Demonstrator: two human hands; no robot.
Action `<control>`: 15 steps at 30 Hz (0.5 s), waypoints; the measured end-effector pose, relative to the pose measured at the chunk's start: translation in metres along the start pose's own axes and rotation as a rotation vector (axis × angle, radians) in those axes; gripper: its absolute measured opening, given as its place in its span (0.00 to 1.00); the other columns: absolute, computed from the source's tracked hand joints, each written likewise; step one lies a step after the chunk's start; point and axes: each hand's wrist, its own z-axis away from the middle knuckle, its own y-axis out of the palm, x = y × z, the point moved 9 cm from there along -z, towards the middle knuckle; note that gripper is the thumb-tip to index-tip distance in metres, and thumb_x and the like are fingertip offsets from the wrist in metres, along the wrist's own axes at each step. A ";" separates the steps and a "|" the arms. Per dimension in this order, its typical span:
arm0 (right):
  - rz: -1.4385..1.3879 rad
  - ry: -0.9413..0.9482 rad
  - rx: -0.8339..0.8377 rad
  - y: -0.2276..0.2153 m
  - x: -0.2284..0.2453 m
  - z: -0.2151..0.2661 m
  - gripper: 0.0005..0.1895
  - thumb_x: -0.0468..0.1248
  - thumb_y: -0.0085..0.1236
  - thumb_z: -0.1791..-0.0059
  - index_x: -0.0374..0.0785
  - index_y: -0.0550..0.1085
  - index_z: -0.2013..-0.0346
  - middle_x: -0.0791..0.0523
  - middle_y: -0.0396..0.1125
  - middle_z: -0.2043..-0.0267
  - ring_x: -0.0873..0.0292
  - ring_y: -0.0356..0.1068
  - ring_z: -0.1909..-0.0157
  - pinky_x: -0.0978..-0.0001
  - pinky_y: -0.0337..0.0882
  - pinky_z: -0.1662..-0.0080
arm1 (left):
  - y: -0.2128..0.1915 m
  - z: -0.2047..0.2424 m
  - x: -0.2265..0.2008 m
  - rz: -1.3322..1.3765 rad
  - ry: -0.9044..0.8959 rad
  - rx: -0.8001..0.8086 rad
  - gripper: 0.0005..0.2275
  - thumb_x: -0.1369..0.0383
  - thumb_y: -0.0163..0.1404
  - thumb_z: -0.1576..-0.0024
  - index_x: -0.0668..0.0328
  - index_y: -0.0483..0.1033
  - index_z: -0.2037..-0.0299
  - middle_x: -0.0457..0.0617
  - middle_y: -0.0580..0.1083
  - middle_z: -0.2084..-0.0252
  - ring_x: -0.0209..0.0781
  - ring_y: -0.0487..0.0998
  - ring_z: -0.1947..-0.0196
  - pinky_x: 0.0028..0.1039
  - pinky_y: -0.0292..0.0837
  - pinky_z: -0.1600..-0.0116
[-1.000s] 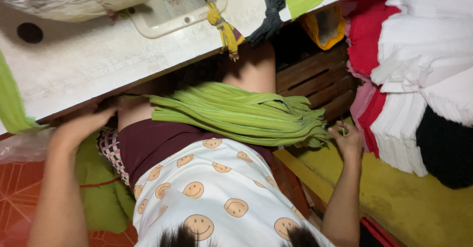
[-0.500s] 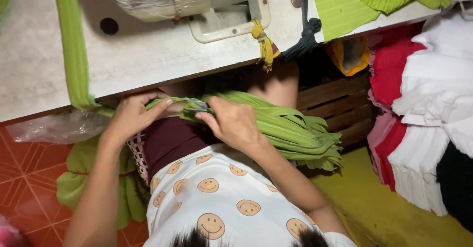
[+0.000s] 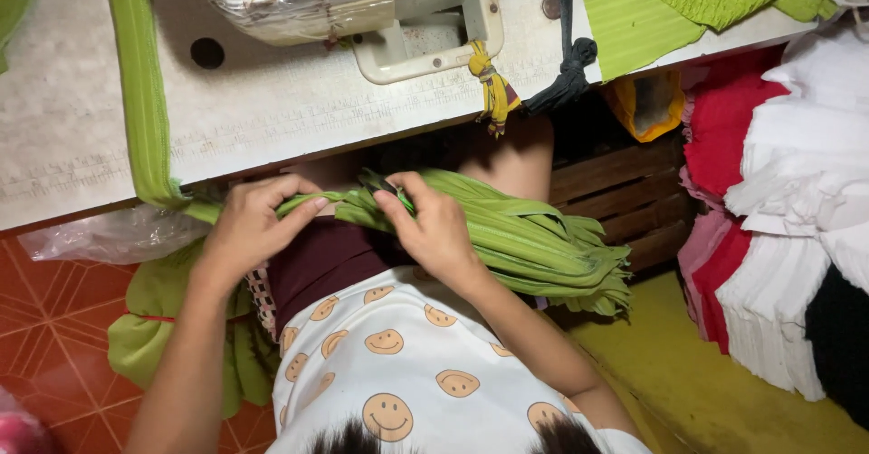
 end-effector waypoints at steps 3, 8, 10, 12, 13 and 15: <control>-0.364 0.135 0.009 0.008 -0.019 0.003 0.17 0.51 0.61 0.55 0.47 0.75 0.59 0.58 0.74 0.70 0.60 0.73 0.63 0.65 0.72 0.59 | 0.024 0.001 -0.010 -0.117 0.194 -0.064 0.04 0.66 0.55 0.45 0.53 0.78 0.64 0.46 0.77 0.73 0.41 0.74 0.77 0.28 0.67 0.68; -0.553 0.313 0.002 -0.008 -0.050 0.030 0.10 0.45 0.66 0.58 0.43 0.77 0.75 0.58 0.73 0.79 0.66 0.73 0.73 0.77 0.71 0.63 | 0.056 0.003 -0.051 -0.254 0.441 -0.095 0.05 0.61 0.55 0.46 0.46 0.77 0.62 0.40 0.75 0.71 0.41 0.77 0.69 0.30 0.69 0.58; -0.488 0.276 -0.290 -0.066 -0.080 0.054 0.06 0.37 0.62 0.54 0.36 0.78 0.68 0.50 0.74 0.71 0.54 0.76 0.72 0.64 0.76 0.65 | 0.061 -0.002 -0.054 -0.439 0.480 -0.056 0.11 0.63 0.59 0.52 0.49 0.77 0.60 0.43 0.78 0.69 0.41 0.79 0.68 0.33 0.69 0.54; -0.199 0.376 -0.517 -0.140 -0.121 0.103 0.06 0.34 0.65 0.54 0.35 0.77 0.67 0.49 0.72 0.72 0.52 0.74 0.71 0.60 0.74 0.63 | 0.049 -0.007 -0.014 -0.404 0.413 -0.035 0.10 0.67 0.58 0.50 0.52 0.77 0.58 0.47 0.78 0.66 0.45 0.80 0.65 0.34 0.72 0.55; 0.094 0.456 -0.731 -0.185 -0.135 0.133 0.08 0.32 0.68 0.55 0.33 0.76 0.66 0.48 0.70 0.73 0.49 0.73 0.70 0.56 0.72 0.62 | 0.041 -0.012 0.008 -0.380 0.346 -0.023 0.10 0.71 0.56 0.48 0.54 0.77 0.56 0.50 0.79 0.63 0.49 0.81 0.63 0.35 0.74 0.57; 0.116 0.658 -0.844 -0.243 -0.176 0.192 0.07 0.40 0.62 0.49 0.41 0.74 0.62 0.57 0.70 0.72 0.61 0.70 0.68 0.64 0.69 0.64 | 0.042 -0.018 0.050 -0.539 -0.020 0.219 0.14 0.67 0.48 0.43 0.44 0.69 0.46 0.48 0.78 0.67 0.42 0.78 0.71 0.28 0.75 0.69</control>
